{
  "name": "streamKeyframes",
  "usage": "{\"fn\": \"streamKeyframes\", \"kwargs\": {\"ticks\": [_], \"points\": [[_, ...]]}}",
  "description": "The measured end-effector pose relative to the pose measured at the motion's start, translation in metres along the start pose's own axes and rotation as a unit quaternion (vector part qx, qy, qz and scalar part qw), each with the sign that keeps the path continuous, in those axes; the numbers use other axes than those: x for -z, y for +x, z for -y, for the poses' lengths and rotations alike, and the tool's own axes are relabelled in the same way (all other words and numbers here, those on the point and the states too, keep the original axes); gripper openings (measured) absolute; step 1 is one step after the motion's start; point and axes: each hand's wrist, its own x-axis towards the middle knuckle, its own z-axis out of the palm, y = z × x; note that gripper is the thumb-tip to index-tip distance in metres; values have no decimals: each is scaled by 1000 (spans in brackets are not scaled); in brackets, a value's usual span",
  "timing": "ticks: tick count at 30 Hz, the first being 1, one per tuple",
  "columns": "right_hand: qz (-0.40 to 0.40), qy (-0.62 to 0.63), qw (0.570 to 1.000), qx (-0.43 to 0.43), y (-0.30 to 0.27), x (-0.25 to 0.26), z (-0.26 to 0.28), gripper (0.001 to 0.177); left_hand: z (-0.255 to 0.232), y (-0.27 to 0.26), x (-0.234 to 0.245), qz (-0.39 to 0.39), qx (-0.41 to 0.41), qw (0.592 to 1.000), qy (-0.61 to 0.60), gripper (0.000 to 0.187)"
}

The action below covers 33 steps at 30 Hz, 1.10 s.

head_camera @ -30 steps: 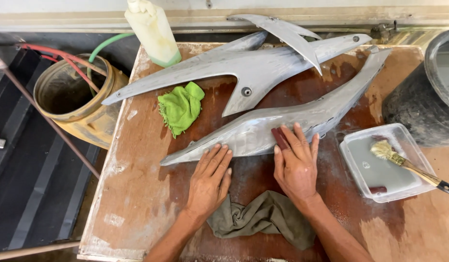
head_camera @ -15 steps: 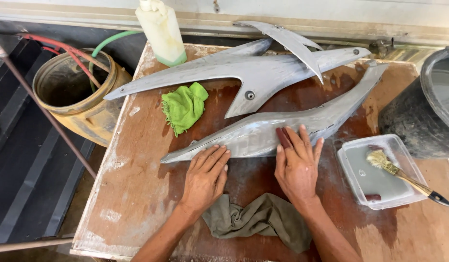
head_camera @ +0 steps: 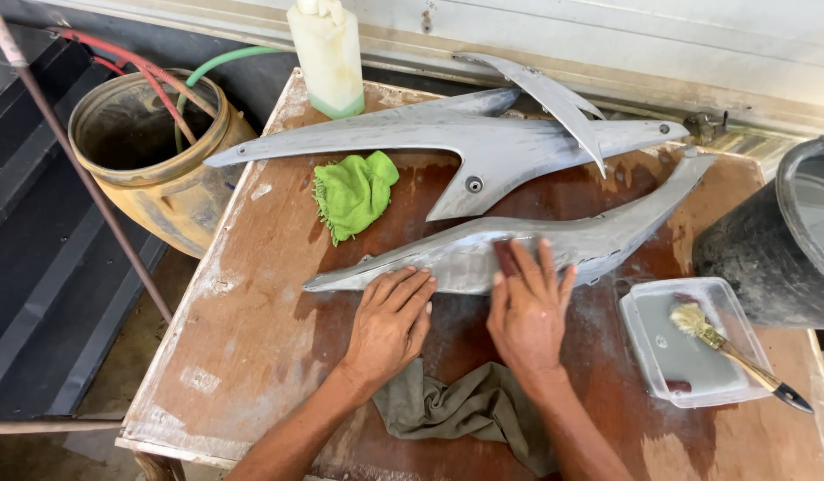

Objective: The person sands a silver metal motorcycle part on a wooden workbench using a sanding block. They repeatedly dip the sanding block into a container of water and continue sanding the surface of the part.

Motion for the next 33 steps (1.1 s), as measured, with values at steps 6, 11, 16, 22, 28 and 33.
{"fn": "streamKeyframes", "kwargs": {"ticks": [6, 11, 16, 22, 28, 33], "points": [[26, 70, 993, 95, 5, 8, 38, 21, 2, -2, 2, 2, -3, 1000, 4, 26], [30, 20, 998, 43, 14, 26, 9, 27, 8, -5, 2, -3, 5, 1000, 2, 25], [45, -2, 998, 43, 10, 8, 23, 27, 12, -8, -3, -9, 5, 1000, 1, 24], [44, 58, 993, 91, 8, 15, 32, 19, 14, -7, -1, 0, 5, 1000, -5, 25], [-1, 5, 1000, 17, 7, 18, 8, 27, 29, -6, -6, -15, 58, 998, -9, 28], [21, 12, 999, 42, 4, 5, 46, 20, 34, -1, 2, -31, 56, 997, 46, 33]]}}
